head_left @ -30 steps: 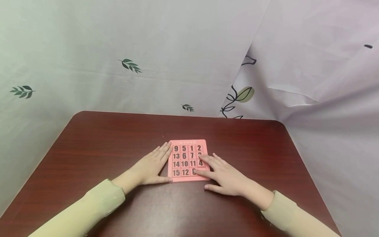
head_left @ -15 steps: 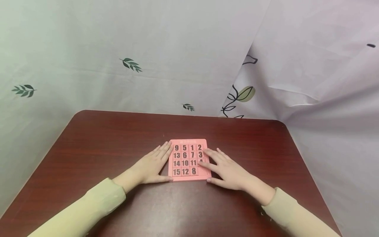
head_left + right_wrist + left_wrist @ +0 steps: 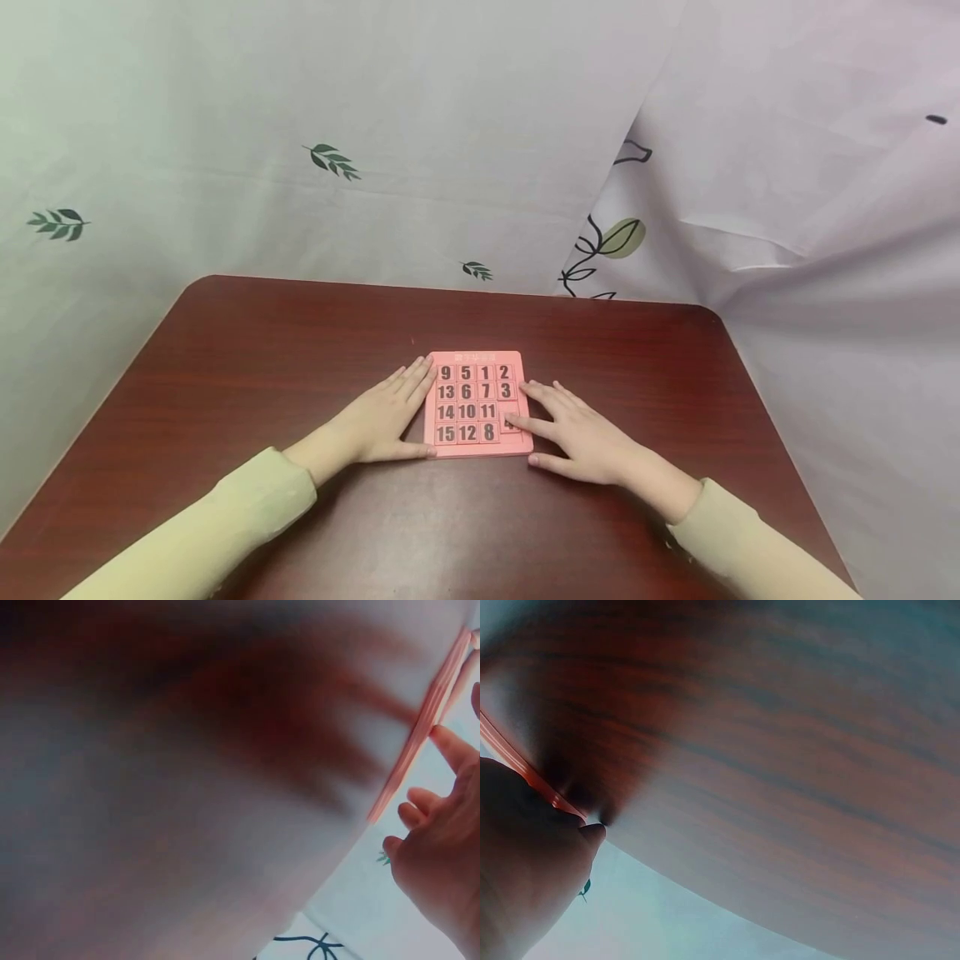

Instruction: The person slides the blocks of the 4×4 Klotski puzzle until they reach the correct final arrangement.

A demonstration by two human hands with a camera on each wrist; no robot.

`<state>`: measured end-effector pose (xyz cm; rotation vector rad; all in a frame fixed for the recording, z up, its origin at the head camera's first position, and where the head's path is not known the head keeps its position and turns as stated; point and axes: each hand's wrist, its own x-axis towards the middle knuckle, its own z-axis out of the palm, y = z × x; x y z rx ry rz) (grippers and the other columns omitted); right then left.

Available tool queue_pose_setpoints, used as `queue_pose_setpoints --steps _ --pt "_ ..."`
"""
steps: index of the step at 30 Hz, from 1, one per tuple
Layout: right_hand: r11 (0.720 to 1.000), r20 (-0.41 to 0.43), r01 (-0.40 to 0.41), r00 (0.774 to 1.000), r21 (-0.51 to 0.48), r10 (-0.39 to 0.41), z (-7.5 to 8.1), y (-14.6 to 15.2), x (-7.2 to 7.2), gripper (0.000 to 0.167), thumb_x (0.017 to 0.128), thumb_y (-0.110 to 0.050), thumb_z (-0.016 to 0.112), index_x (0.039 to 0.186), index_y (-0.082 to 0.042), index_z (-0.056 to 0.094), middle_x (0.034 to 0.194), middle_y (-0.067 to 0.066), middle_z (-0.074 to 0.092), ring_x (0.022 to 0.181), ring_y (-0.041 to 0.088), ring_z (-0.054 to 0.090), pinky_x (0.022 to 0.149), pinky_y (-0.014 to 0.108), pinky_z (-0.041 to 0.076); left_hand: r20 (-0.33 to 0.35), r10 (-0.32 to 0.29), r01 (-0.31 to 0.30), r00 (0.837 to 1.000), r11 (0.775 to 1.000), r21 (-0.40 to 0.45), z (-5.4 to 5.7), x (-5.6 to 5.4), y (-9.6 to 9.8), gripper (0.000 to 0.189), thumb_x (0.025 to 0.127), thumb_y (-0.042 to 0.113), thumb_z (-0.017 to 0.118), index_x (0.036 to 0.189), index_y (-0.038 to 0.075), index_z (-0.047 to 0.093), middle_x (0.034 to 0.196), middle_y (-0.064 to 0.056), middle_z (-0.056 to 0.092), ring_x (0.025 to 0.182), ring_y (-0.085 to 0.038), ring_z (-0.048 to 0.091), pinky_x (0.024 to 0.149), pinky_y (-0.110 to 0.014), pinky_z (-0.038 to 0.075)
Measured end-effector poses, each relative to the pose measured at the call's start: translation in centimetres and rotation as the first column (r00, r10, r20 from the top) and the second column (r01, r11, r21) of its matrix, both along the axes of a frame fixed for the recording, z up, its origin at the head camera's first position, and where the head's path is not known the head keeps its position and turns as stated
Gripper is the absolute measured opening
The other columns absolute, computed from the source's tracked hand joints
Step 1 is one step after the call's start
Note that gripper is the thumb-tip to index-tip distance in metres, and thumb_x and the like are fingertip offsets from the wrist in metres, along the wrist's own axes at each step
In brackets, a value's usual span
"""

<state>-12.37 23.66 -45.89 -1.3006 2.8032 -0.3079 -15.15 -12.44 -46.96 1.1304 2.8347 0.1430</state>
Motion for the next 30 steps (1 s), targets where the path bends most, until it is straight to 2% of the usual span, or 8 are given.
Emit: queue_pose_setpoints --steps 6,9,15,22,26,30 --pt "0.999 -0.047 -0.043 0.998 0.005 0.043 0.1 0.2 1.3 0.063 0.099 -0.048 0.071 0.157 -0.029 0.054 0.168 0.021 0.04 0.156 0.038 0.041 0.127 0.063 0.033 -0.001 0.003 -0.003 1.0 1.0 0.003 0.2 0.0 0.0 0.117 0.091 0.073 0.064 0.165 -0.008 0.024 0.176 -0.026 0.017 0.164 -0.04 0.022 0.132 -0.051 0.03" --pt "0.999 -0.07 -0.048 0.996 0.008 0.048 0.2 0.3 1.3 0.063 0.099 -0.047 0.071 0.156 -0.026 0.055 0.166 0.021 0.042 0.155 0.038 0.042 0.126 0.063 0.035 0.003 0.003 -0.003 1.0 1.0 0.007 0.2 0.0 0.0 0.117 0.091 0.073 0.065 0.165 -0.008 0.024 0.176 -0.026 0.017 0.164 -0.04 0.022 0.132 -0.051 0.031" --pt "1.0 -0.041 0.013 0.999 -0.002 -0.013 0.0 0.1 -0.4 0.066 0.1 -0.047 0.07 0.158 -0.022 0.052 0.169 0.019 0.04 0.157 0.037 0.039 0.129 0.062 0.031 0.008 0.001 -0.001 1.0 1.0 0.003 0.0 0.1 0.0 0.117 0.091 0.073 0.064 0.165 -0.007 0.023 0.176 -0.026 0.017 0.164 -0.04 0.021 0.133 -0.052 0.03" --pt "0.997 0.02 0.067 0.997 0.04 -0.068 0.1 -0.6 -2.6 0.068 0.101 -0.05 0.066 0.16 -0.02 0.05 0.171 0.019 0.035 0.16 0.037 0.034 0.132 0.061 0.026 0.021 0.006 -0.006 1.0 1.0 0.007 -0.1 0.2 0.0 0.117 0.091 0.073 0.064 0.166 -0.007 0.022 0.176 -0.025 0.016 0.165 -0.04 0.02 0.133 -0.052 0.029" --pt "0.997 0.019 0.066 0.998 0.043 -0.067 0.2 -0.8 -2.6 0.067 0.101 -0.049 0.066 0.159 -0.02 0.051 0.171 0.021 0.035 0.16 0.04 0.034 0.131 0.062 0.027 0.018 0.004 -0.004 1.0 1.0 0.006 0.0 0.2 0.0 0.117 0.091 0.073 0.064 0.166 -0.007 0.022 0.176 -0.025 0.016 0.165 -0.04 0.02 0.133 -0.052 0.029" --pt "0.998 -0.007 0.053 0.999 0.04 -0.052 0.0 -0.7 -1.7 0.065 0.101 -0.049 0.066 0.159 -0.022 0.052 0.171 0.02 0.035 0.159 0.04 0.034 0.131 0.062 0.029 0.012 0.004 -0.004 1.0 1.0 0.008 0.1 0.3 0.0 0.117 0.091 0.073 0.064 0.166 -0.007 0.022 0.176 -0.026 0.016 0.164 -0.04 0.021 0.133 -0.052 0.029"
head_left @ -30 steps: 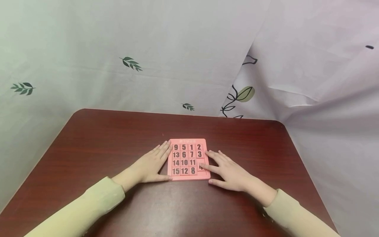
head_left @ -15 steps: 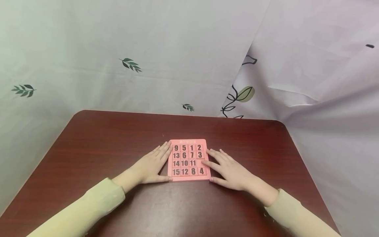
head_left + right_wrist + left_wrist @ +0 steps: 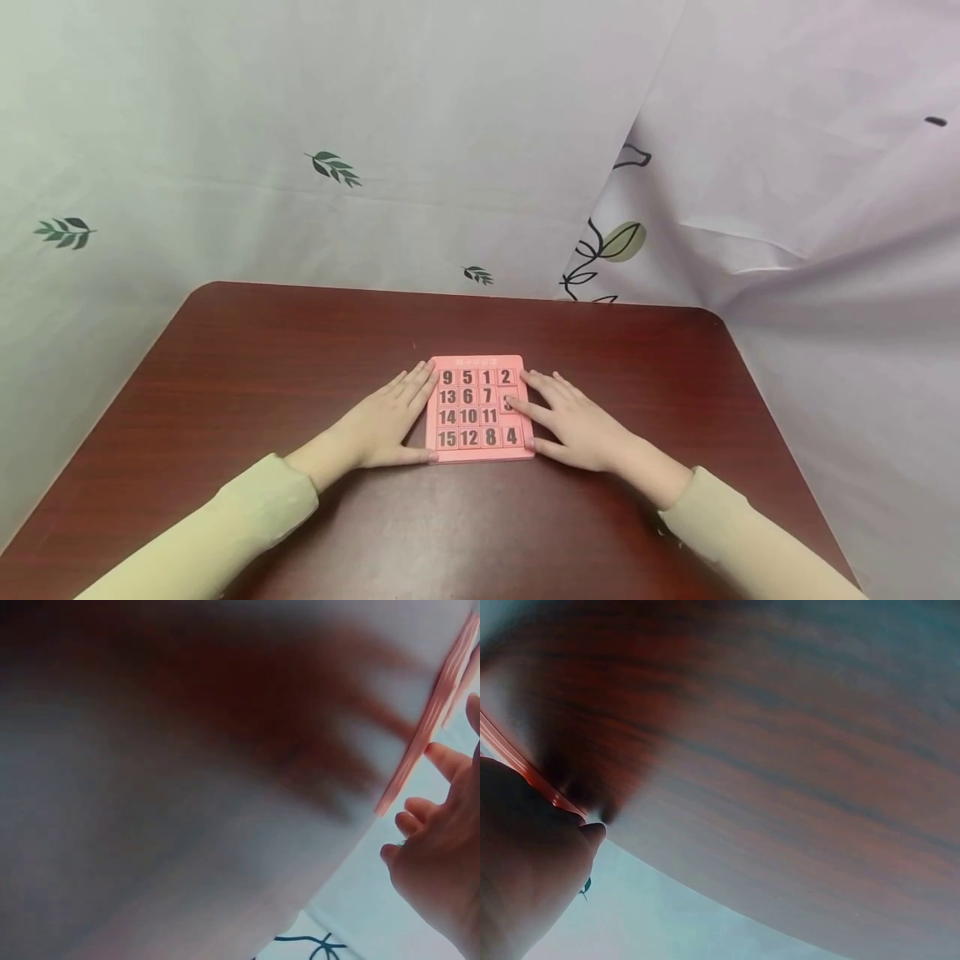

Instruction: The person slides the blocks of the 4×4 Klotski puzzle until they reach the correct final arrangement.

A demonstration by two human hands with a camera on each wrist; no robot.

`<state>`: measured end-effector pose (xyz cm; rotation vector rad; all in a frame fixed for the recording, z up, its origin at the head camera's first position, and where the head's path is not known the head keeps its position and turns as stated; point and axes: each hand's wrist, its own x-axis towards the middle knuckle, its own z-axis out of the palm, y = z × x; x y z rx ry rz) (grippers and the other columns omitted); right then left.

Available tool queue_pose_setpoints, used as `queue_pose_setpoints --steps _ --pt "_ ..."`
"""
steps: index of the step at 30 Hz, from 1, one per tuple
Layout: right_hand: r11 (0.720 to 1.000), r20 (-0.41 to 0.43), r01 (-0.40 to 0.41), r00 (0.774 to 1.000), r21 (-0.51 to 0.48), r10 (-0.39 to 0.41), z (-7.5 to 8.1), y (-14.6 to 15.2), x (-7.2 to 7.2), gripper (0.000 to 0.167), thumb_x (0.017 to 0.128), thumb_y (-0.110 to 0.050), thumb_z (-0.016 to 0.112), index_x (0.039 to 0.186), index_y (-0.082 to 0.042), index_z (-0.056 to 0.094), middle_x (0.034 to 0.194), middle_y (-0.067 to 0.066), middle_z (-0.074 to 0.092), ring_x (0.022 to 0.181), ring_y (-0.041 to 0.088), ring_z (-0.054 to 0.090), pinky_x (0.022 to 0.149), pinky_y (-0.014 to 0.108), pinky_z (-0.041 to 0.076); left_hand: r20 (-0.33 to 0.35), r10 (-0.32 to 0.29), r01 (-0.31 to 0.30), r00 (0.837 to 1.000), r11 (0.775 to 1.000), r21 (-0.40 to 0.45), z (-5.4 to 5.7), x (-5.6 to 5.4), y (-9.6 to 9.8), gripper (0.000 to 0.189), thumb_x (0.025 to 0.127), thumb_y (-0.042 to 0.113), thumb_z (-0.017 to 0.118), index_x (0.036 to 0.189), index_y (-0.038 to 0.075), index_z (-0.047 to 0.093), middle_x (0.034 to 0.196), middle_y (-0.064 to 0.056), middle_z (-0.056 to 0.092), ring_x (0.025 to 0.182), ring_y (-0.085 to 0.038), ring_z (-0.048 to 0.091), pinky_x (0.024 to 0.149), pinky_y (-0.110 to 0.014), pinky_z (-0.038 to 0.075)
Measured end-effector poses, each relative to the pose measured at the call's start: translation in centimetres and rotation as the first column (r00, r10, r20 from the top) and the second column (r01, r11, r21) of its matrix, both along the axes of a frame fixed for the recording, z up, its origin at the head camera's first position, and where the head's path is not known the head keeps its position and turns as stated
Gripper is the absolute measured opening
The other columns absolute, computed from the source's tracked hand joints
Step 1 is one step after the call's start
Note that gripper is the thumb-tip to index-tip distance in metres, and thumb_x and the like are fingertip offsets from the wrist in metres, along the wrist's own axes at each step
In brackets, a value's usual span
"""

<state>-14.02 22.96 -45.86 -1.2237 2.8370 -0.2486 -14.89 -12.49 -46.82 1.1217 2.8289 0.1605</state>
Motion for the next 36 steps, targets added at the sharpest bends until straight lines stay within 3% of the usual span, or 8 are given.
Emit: queue_pose_setpoints --steps 6,9,12,20,25,36 --pt "0.997 -0.061 -0.069 0.996 -0.019 0.068 -0.4 0.2 1.8 0.068 0.1 -0.053 0.068 0.159 -0.023 0.052 0.169 0.021 0.038 0.157 0.039 0.039 0.128 0.062 0.033 -0.015 0.005 -0.005 1.0 1.0 0.01 0.0 0.1 -0.3 0.116 0.091 0.073 0.065 0.165 -0.008 0.025 0.175 -0.026 0.019 0.164 -0.041 0.023 0.132 -0.053 0.031" --pt "0.997 -0.084 -0.081 0.993 -0.018 0.079 -0.3 0.2 1.9 0.069 0.099 -0.055 0.067 0.158 -0.022 0.052 0.168 0.021 0.039 0.157 0.038 0.039 0.128 0.061 0.033 -0.029 0.004 -0.004 1.0 1.0 0.01 -0.2 0.2 -0.5 0.116 0.091 0.074 0.064 0.165 -0.008 0.026 0.175 -0.026 0.02 0.163 -0.041 0.024 0.131 -0.053 0.031" --pt "0.998 -0.071 -0.06 0.996 -0.009 0.059 -0.2 0.1 1.1 0.07 0.099 -0.056 0.067 0.158 -0.021 0.052 0.169 0.02 0.038 0.159 0.037 0.037 0.13 0.06 0.031 -0.033 0.004 -0.003 0.999 1.0 0.008 -0.2 0.2 -0.5 0.116 0.091 0.075 0.063 0.165 -0.008 0.026 0.175 -0.026 0.02 0.163 -0.041 0.025 0.131 -0.053 0.032" --pt "1.0 0.008 0.019 1.0 -0.001 -0.019 0.1 -0.4 -2.5 0.074 0.099 -0.053 0.067 0.161 -0.017 0.049 0.173 0.02 0.032 0.161 0.038 0.032 0.132 0.061 0.025 -0.011 0.008 -0.008 1.0 1.0 -0.007 -0.3 0.1 -0.2 0.118 0.09 0.075 0.063 0.166 -0.006 0.023 0.176 -0.025 0.017 0.165 -0.039 0.021 0.133 -0.052 0.029" --pt "0.999 0.033 0.034 0.999 -0.006 -0.034 0.3 -0.6 -3.6 0.073 0.1 -0.05 0.067 0.161 -0.015 0.048 0.172 0.022 0.033 0.161 0.04 0.032 0.132 0.062 0.025 -0.006 0.009 -0.009 1.0 1.0 0.001 -0.3 0.1 0.1 0.119 0.09 0.075 0.064 0.166 -0.006 0.023 0.176 -0.025 0.018 0.164 -0.039 0.022 0.132 -0.052 0.03" --pt "0.999 0.038 -0.014 0.999 -0.039 0.016 0.5 -0.3 -1.6 0.066 0.098 -0.048 0.071 0.154 -0.015 0.058 0.167 0.021 0.041 0.156 0.04 0.04 0.13 0.065 0.028 0.002 0.016 -0.016 1.0 1.0 -0.013 -0.2 0.0 0.2 0.119 0.09 0.076 0.063 0.167 -0.004 0.021 0.178 -0.022 0.013 0.165 -0.037 0.019 0.134 -0.05 0.027"
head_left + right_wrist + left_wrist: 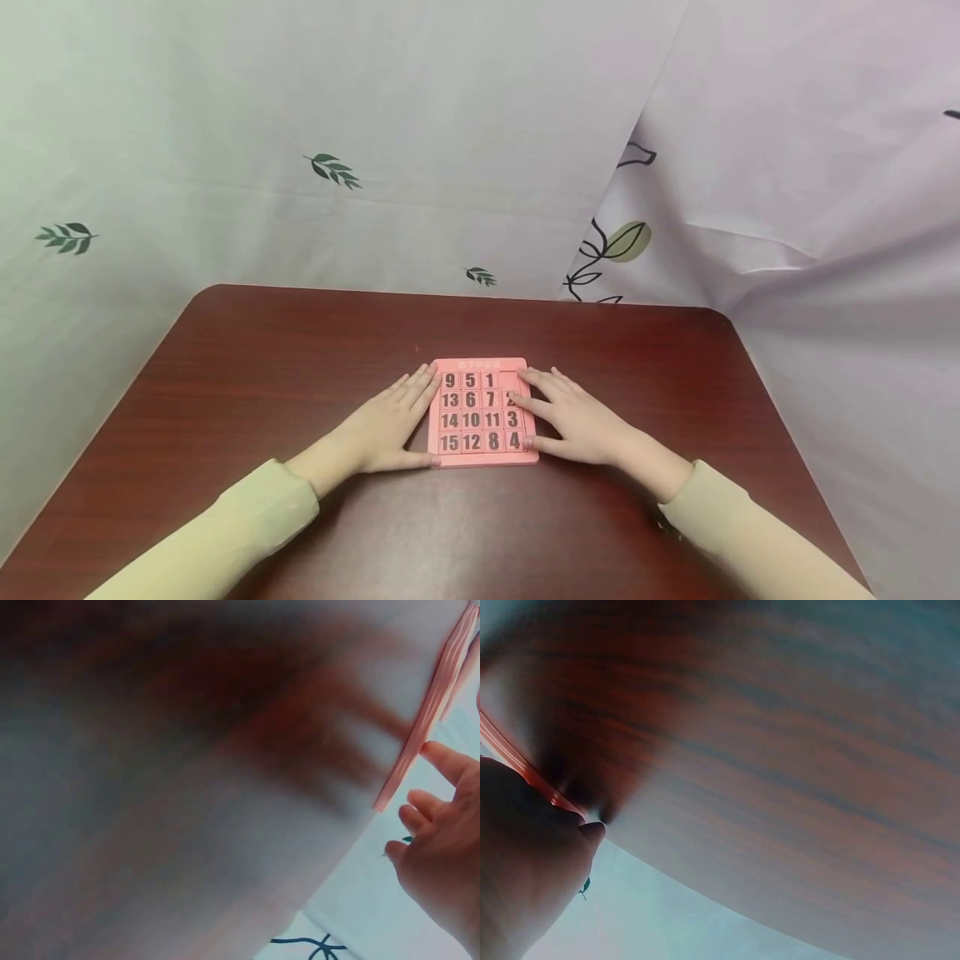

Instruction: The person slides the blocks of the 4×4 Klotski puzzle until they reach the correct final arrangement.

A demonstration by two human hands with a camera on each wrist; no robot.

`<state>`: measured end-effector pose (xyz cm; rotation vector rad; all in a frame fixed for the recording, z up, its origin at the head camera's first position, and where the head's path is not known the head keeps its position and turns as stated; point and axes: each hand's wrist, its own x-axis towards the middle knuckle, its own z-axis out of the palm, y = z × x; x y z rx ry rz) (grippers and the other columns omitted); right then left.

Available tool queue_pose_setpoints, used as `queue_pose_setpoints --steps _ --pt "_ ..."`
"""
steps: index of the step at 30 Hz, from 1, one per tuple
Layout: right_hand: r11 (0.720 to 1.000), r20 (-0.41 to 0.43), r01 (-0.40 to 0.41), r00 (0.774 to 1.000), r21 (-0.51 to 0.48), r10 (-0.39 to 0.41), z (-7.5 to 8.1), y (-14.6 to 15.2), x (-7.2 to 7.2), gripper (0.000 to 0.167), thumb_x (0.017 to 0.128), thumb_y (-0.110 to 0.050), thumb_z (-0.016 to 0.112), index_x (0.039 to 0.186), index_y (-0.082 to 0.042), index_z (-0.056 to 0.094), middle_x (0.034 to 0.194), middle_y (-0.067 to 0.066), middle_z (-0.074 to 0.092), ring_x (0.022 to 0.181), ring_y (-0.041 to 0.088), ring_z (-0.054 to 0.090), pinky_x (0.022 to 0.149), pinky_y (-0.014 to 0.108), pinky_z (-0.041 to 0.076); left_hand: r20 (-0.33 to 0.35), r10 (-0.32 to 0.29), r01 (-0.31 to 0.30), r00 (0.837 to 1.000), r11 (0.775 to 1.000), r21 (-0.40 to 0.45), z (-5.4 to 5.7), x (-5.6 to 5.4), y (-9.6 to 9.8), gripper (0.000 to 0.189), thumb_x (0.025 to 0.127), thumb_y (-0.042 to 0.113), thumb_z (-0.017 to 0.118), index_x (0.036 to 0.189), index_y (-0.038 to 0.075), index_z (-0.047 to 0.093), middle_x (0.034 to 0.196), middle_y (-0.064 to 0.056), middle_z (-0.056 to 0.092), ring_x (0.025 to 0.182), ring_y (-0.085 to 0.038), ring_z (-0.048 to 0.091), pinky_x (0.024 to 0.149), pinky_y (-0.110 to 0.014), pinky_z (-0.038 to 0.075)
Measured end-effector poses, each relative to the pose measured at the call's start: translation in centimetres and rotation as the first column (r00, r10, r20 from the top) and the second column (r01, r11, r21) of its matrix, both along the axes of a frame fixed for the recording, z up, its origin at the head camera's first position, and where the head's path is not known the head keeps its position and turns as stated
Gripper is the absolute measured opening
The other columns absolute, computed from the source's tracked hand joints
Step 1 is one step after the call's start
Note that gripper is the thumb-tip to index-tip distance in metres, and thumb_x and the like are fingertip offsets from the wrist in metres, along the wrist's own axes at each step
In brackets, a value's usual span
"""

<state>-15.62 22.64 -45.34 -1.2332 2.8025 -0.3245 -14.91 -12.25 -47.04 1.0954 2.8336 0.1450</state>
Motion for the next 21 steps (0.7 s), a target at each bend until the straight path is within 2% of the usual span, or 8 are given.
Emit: queue_pose_setpoints --steps 9,12,21 --pt "1.0 -0.044 0.01 0.999 0.021 -0.009 0.0 -0.5 -0.5 0.07 0.099 -0.049 0.068 0.158 -0.014 0.052 0.167 0.021 0.041 0.157 0.039 0.038 0.13 0.064 0.028 -0.012 -0.013 0.013 1.0 1.0 0.014 -0.1 0.0 -0.2 0.117 0.091 0.075 0.063 0.166 -0.006 0.023 0.177 -0.024 0.016 0.164 -0.039 0.021 0.132 -0.053 0.029" --pt "1.0 -0.041 -0.002 0.999 0.018 0.003 0.0 -1.4 -1.1 0.07 0.1 -0.047 0.067 0.158 -0.012 0.05 0.168 0.021 0.04 0.158 0.039 0.037 0.131 0.063 0.026 -0.018 -0.012 0.012 1.0 1.0 0.014 -0.1 0.0 -0.3 0.116 0.091 0.074 0.063 0.166 -0.006 0.024 0.176 -0.024 0.017 0.164 -0.039 0.023 0.132 -0.053 0.03" --pt "0.998 0.002 -0.013 1.0 0.056 0.013 0.2 -3.9 -2.4 0.068 0.103 -0.049 0.062 0.161 -0.017 0.048 0.172 0.02 0.034 0.161 0.037 0.033 0.134 0.06 0.022 0.0 -0.01 0.01 1.0 1.0 0.017 0.2 0.0 -0.1 0.117 0.091 0.074 0.064 0.166 -0.006 0.022 0.176 -0.025 0.017 0.164 -0.039 0.022 0.132 -0.052 0.03"
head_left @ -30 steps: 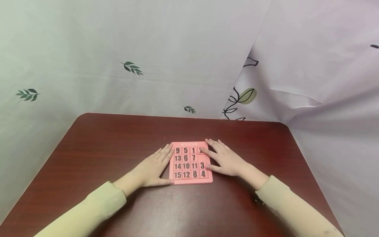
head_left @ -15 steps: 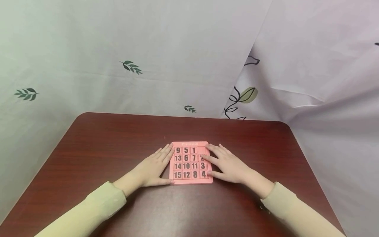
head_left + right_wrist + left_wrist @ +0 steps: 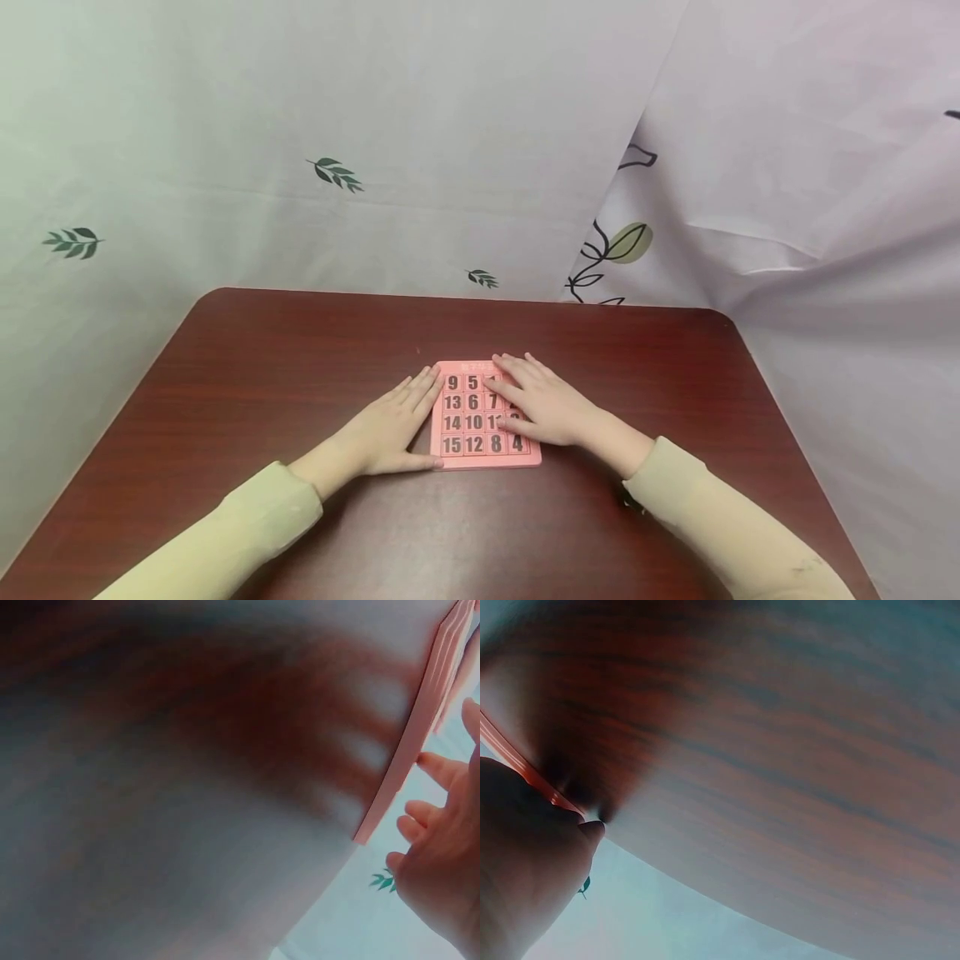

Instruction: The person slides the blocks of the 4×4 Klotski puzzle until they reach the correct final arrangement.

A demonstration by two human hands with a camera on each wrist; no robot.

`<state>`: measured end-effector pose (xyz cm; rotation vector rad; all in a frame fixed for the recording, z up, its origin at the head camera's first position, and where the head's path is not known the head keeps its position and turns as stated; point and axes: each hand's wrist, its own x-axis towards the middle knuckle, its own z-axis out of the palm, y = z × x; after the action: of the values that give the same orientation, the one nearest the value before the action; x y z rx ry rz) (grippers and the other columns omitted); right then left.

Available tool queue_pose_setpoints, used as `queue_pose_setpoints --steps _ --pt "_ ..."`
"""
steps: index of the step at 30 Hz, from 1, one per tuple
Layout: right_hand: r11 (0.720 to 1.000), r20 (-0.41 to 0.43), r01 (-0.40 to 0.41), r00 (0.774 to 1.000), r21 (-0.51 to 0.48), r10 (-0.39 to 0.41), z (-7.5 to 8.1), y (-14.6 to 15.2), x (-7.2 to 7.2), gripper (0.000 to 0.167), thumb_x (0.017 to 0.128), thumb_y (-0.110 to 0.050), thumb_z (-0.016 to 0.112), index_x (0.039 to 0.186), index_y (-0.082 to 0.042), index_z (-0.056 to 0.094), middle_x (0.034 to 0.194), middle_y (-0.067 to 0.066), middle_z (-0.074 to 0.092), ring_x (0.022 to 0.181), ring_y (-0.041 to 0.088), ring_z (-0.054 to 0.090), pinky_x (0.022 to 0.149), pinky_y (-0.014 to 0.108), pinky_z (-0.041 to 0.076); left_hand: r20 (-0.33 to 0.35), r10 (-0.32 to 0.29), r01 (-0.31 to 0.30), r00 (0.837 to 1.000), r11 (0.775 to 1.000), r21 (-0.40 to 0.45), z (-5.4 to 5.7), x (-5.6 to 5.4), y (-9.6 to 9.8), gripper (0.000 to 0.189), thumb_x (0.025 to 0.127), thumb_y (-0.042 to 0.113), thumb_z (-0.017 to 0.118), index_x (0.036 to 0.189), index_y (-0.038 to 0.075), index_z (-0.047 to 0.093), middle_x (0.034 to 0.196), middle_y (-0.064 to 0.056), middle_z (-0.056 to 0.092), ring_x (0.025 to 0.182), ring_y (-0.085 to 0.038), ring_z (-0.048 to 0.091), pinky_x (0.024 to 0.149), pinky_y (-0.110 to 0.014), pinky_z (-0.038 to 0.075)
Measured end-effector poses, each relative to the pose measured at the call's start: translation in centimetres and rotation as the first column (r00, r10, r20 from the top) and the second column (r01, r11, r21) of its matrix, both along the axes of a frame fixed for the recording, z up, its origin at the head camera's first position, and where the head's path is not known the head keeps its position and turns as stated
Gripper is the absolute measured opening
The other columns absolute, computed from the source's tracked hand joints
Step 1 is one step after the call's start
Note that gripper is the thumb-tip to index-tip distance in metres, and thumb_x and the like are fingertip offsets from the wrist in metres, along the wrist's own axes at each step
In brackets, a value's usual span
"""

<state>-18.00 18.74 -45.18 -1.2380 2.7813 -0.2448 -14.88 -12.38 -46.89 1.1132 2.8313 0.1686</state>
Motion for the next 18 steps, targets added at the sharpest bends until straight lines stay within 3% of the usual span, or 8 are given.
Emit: queue_pose_setpoints --steps 11,18 --pt "0.996 -0.001 0.093 0.996 -0.012 -0.093 -0.4 3.0 0.4 0.065 0.102 -0.049 0.064 0.159 -0.02 0.052 0.173 0.019 0.034 0.161 0.038 0.032 0.133 0.062 0.022 -0.006 -0.004 0.004 1.0 1.0 0.0 0.1 0.0 0.0 0.116 0.091 0.073 0.064 0.165 -0.007 0.024 0.176 -0.026 0.017 0.164 -0.04 0.022 0.133 -0.052 0.029" --pt "0.998 -0.019 0.048 0.999 -0.038 -0.049 -0.3 2.0 0.3 0.066 0.102 -0.048 0.065 0.159 -0.017 0.051 0.172 0.02 0.034 0.161 0.039 0.032 0.133 0.062 0.023 -0.001 -0.001 0.001 1.0 1.0 -0.007 -0.2 0.0 0.0 0.117 0.091 0.073 0.064 0.166 -0.006 0.023 0.177 -0.025 0.014 0.165 -0.039 0.021 0.133 -0.052 0.028"
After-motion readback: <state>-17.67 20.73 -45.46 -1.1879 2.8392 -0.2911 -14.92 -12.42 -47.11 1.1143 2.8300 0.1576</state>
